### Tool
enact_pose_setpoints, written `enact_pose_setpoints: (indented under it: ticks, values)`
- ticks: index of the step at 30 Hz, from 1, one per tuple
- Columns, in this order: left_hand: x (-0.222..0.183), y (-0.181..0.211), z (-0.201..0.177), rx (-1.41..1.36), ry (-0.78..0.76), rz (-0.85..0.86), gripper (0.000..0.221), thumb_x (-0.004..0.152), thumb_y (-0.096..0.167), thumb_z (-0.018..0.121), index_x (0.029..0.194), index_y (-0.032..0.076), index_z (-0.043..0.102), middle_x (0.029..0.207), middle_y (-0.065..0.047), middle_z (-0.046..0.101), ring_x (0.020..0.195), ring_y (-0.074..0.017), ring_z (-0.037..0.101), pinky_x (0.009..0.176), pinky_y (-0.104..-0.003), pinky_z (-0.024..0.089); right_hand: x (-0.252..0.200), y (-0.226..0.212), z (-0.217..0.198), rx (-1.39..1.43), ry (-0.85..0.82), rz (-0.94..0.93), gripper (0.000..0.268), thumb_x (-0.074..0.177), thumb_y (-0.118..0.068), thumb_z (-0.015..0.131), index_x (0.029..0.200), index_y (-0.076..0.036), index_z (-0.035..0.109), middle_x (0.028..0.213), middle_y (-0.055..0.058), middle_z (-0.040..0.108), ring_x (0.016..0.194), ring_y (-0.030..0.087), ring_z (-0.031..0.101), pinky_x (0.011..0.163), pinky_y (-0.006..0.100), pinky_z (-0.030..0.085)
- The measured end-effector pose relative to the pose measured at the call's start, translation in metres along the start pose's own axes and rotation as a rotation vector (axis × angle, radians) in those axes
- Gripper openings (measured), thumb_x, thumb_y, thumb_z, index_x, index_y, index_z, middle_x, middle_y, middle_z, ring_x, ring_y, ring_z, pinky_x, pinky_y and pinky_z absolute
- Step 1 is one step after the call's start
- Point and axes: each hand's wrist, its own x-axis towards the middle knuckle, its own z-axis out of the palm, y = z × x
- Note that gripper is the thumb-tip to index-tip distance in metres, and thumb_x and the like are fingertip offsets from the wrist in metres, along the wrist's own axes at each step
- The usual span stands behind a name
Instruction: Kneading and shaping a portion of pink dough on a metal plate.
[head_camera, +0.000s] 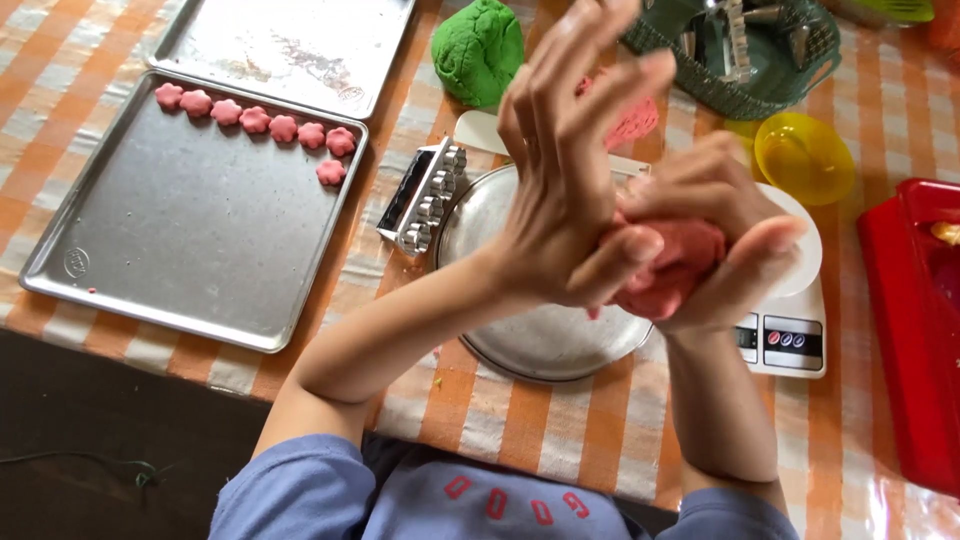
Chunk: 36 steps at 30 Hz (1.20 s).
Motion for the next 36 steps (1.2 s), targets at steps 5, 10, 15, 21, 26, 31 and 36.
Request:
enact_pose_setpoints:
  ticks: [5, 10, 15, 21, 26, 31, 36]
  values:
    - [-0.010, -0.003, 0.011, 0.172, 0.038, 0.349, 0.065, 0.095, 0.074, 0.031, 0.119, 0.023, 0.063, 0.138, -0.012, 0.053, 0.133, -0.0327, 0.054, 0.120, -0.059, 0.033, -0.007, 0.041, -0.024, -0.165, 0.130, -0.343, 0.027, 0.114, -0.006, 0.039, 0.137, -0.017, 0.049, 0.065, 0.010, 0.037, 0.052, 0.021, 0.029, 0.062, 0.042, 0.028]
    - [-0.018, 0.002, 0.014, 0.474, -0.401, 0.441, 0.068, 0.103, 0.087, 0.066, 0.146, 0.039, 0.042, 0.153, 0.004, 0.049, 0.144, -0.0256, 0.046, 0.127, -0.063, 0.025, -0.010, 0.039, -0.037, 1.208, 0.128, 0.615, 0.035, 0.109, -0.040, 0.052, 0.093, -0.010, 0.060, 0.086, -0.002, 0.060, 0.076, 0.007, 0.056, 0.077, 0.021, 0.047]
    - [0.015, 0.000, -0.007, -0.111, -0.148, 0.448, 0.029, 0.106, 0.030, 0.056, 0.116, 0.005, 0.067, 0.123, -0.009, 0.064, 0.097, -0.0349, 0.077, 0.089, -0.051, 0.054, 0.017, -0.029, 0.015, 0.166, 0.194, 0.303, 0.060, 0.103, -0.077, 0.030, 0.115, -0.019, 0.035, 0.121, 0.011, 0.046, 0.106, 0.019, 0.046, 0.098, 0.034, 0.039]
    - [0.044, -0.001, -0.016, -0.424, -0.082, 0.300, 0.040, 0.101, 0.012, 0.041, 0.063, 0.004, 0.045, 0.056, -0.008, 0.038, 0.055, -0.0211, 0.028, 0.064, -0.040, 0.031, -0.001, -0.015, 0.028, 0.268, 0.186, 0.302, 0.062, 0.108, -0.071, 0.033, 0.130, -0.013, 0.042, 0.138, 0.010, 0.046, 0.137, 0.021, 0.047, 0.123, 0.038, 0.039]
    - [0.052, -0.006, -0.027, -0.527, 0.120, 0.072, 0.042, 0.102, 0.022, 0.042, 0.064, 0.006, 0.042, 0.059, -0.006, 0.037, 0.057, -0.0190, 0.036, 0.060, -0.037, 0.032, -0.023, -0.001, 0.047, 0.233, 0.175, 0.266, 0.060, 0.112, -0.064, 0.042, 0.143, -0.013, 0.037, 0.149, 0.012, 0.044, 0.144, 0.024, 0.046, 0.127, 0.040, 0.041]
    - [0.019, 0.000, -0.009, -0.230, 0.230, -0.253, 0.037, 0.106, 0.036, 0.023, 0.079, 0.017, 0.041, 0.072, 0.003, 0.045, 0.059, -0.0110, 0.040, 0.053, -0.029, 0.038, -0.042, 0.017, 0.058, 0.377, 0.166, 0.220, 0.060, 0.122, -0.043, 0.037, 0.170, -0.014, 0.017, 0.179, 0.012, 0.024, 0.171, 0.027, 0.027, 0.153, 0.050, 0.029]
    - [-0.009, 0.030, 0.017, -0.622, 0.239, -0.127, 0.031, 0.107, 0.033, 0.048, 0.085, 0.012, 0.043, 0.085, -0.003, 0.047, 0.077, -0.0156, 0.045, 0.072, -0.029, 0.040, -0.009, 0.017, 0.038, 0.251, 0.552, 0.158, 0.057, 0.104, -0.064, 0.035, 0.112, -0.011, 0.055, 0.096, 0.006, 0.052, 0.072, 0.021, 0.055, 0.067, 0.032, 0.053]
